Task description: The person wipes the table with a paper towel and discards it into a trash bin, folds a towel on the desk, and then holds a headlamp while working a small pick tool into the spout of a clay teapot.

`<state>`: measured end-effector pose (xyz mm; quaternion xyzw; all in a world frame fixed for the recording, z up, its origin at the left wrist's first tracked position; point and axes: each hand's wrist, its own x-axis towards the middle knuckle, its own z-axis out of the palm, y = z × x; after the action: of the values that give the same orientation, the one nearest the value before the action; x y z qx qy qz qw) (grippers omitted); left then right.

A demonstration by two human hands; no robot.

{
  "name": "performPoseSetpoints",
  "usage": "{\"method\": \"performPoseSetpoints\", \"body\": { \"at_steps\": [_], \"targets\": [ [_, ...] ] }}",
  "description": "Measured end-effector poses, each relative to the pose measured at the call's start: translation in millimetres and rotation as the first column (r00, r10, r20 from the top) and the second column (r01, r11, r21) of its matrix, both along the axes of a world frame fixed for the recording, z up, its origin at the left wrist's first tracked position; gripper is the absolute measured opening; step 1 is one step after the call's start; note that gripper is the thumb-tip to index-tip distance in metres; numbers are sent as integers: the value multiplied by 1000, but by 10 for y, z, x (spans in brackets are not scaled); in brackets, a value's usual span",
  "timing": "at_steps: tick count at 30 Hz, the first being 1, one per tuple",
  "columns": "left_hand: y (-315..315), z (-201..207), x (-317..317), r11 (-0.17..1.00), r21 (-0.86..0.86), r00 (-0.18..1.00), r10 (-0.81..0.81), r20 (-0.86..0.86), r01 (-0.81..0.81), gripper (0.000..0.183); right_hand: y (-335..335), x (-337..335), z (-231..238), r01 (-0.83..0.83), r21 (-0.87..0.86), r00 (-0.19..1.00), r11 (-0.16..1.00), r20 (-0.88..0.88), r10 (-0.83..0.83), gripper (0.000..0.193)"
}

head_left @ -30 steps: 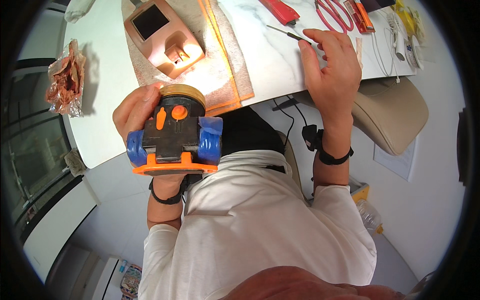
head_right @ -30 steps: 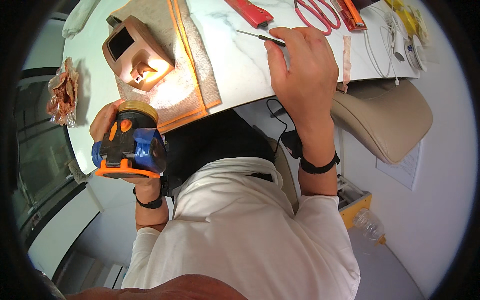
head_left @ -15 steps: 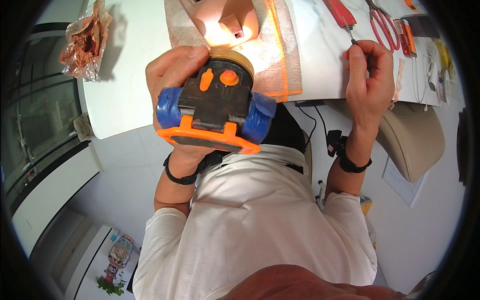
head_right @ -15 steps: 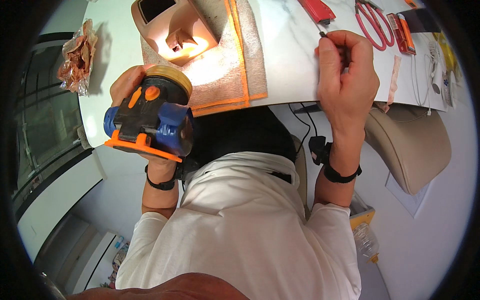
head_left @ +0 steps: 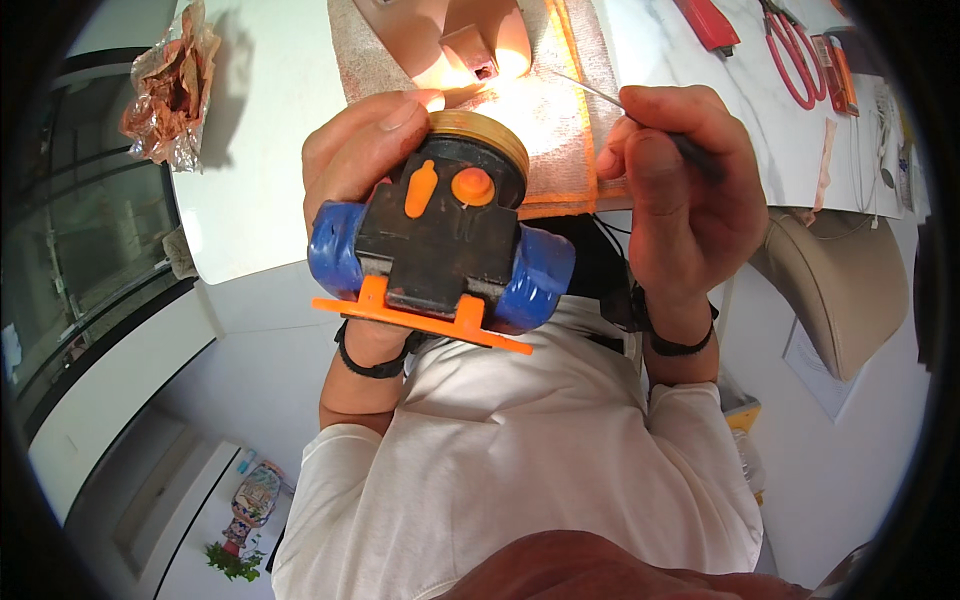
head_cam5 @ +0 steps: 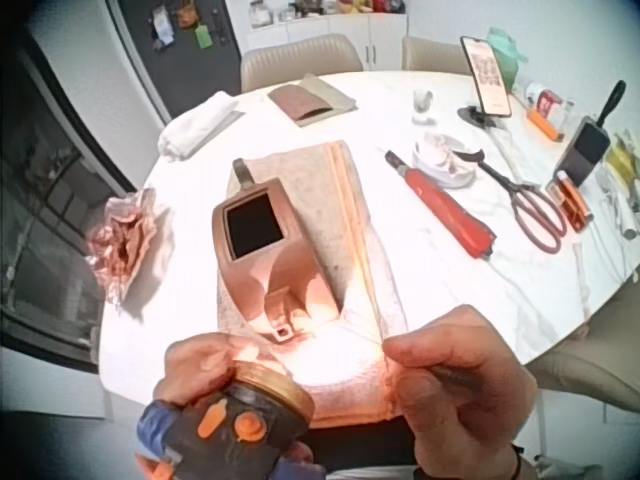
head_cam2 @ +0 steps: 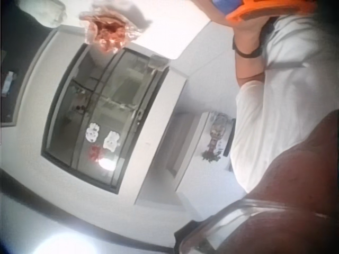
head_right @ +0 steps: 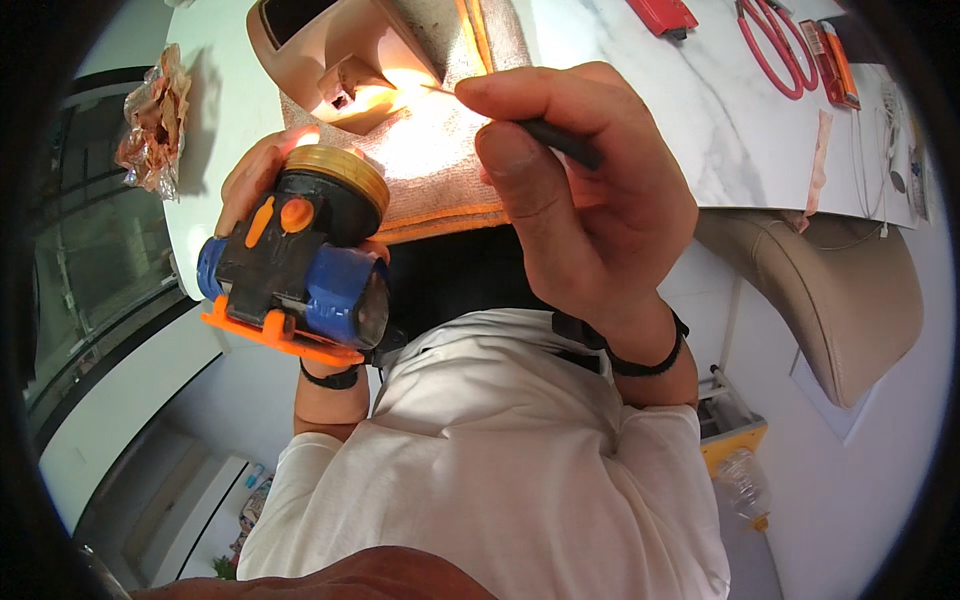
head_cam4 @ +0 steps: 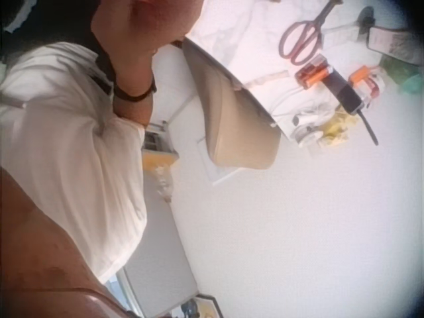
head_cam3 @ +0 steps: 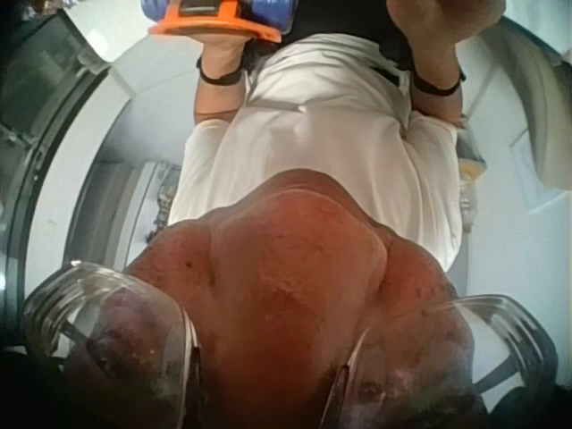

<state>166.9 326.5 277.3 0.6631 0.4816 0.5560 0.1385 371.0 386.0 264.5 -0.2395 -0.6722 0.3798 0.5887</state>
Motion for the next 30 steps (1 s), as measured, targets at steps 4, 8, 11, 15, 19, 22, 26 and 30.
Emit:
{"method": "performPoseSetpoints", "body": {
  "at_steps": [4,8,11,15,19,22,26,30],
  "targets": [
    [8,-10,-6,996,-75,994,-48,102,56,48,-91,-122,64,11,-65,993,998,-115,-18,21],
    [-16,135,112,966,-254,990,85,113,-54,67,-32,-101,89,30,62,999,998,16,-31,21],
    [13,96,80,956,-286,978,122,167,-70,90,-5,-129,66,36,134,999,990,23,-39,19],
    [48,-81,-82,997,-34,989,-63,137,68,91,-8,-166,113,52,152,995,987,80,-64,20],
    [44,11,-17,973,-58,938,-197,286,222,35,149,-181,123,184,325,956,928,162,-246,20],
    [8,-9,-42,972,-53,923,-198,329,227,34,116,-243,180,190,220,970,957,108,-218,20],
    [-6,-20,-97,971,-42,902,-201,383,235,33,67,-323,221,107,165,970,981,199,-140,19],
    [9,5,-127,978,-17,939,-194,284,207,34,6,-429,197,92,141,965,986,230,-123,26]
  ]
}}
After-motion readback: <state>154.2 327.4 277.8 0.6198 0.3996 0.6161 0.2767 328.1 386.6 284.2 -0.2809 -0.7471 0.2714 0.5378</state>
